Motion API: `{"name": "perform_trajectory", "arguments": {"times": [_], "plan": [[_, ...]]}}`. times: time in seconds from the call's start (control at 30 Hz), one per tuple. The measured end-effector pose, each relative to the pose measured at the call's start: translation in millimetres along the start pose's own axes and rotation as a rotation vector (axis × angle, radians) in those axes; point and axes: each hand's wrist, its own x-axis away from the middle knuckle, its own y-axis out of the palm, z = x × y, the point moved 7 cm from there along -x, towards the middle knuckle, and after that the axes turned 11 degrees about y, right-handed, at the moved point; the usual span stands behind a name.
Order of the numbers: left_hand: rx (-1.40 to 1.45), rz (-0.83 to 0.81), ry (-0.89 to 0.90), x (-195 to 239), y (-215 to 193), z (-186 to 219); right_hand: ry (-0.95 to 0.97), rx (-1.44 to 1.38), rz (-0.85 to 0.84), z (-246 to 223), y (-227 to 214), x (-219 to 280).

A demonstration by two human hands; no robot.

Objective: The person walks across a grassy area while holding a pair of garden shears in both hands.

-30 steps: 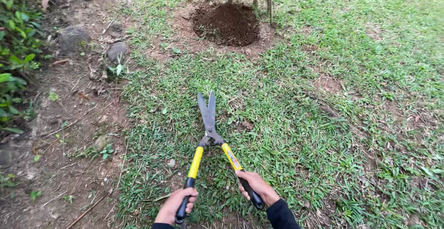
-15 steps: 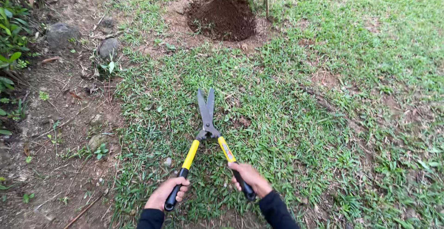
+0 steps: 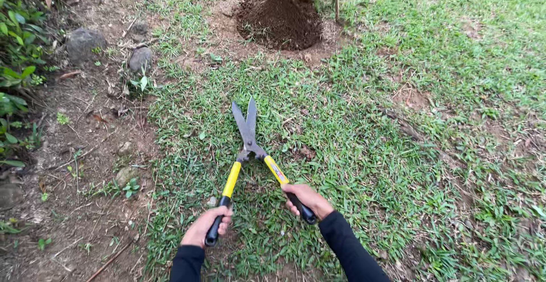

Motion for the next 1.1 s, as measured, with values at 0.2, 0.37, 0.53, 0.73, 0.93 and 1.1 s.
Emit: {"name": "perform_trajectory", "arguments": {"times": [0.2,0.37,0.53,0.73,0.93,1.1], "plan": [[0.074,0.131,0.150,-52,33,-2,-0.005,-0.153,0.020,-7,42,-40],[-0.042,0.066,-0.020,-41,11,-5,-0.026,-0.162,0.114,5,16,-20],[-0.137,-0.042,-0.038,-68,12,34,-0.027,-0.172,0.047,-9,-13,-30],[0.031,-0.078,0.129,-105,65,40,-0.167,-0.088,0.029,-50,6,-74],[-0.116,0.057,0.040,-54,31,49,-0.059,-0.198,0.111,-12,8,-32],[-0.016,-0.084,-0.080,-68,25,61,-0.044,-0.163,0.065,-39,-5,-50]]}}
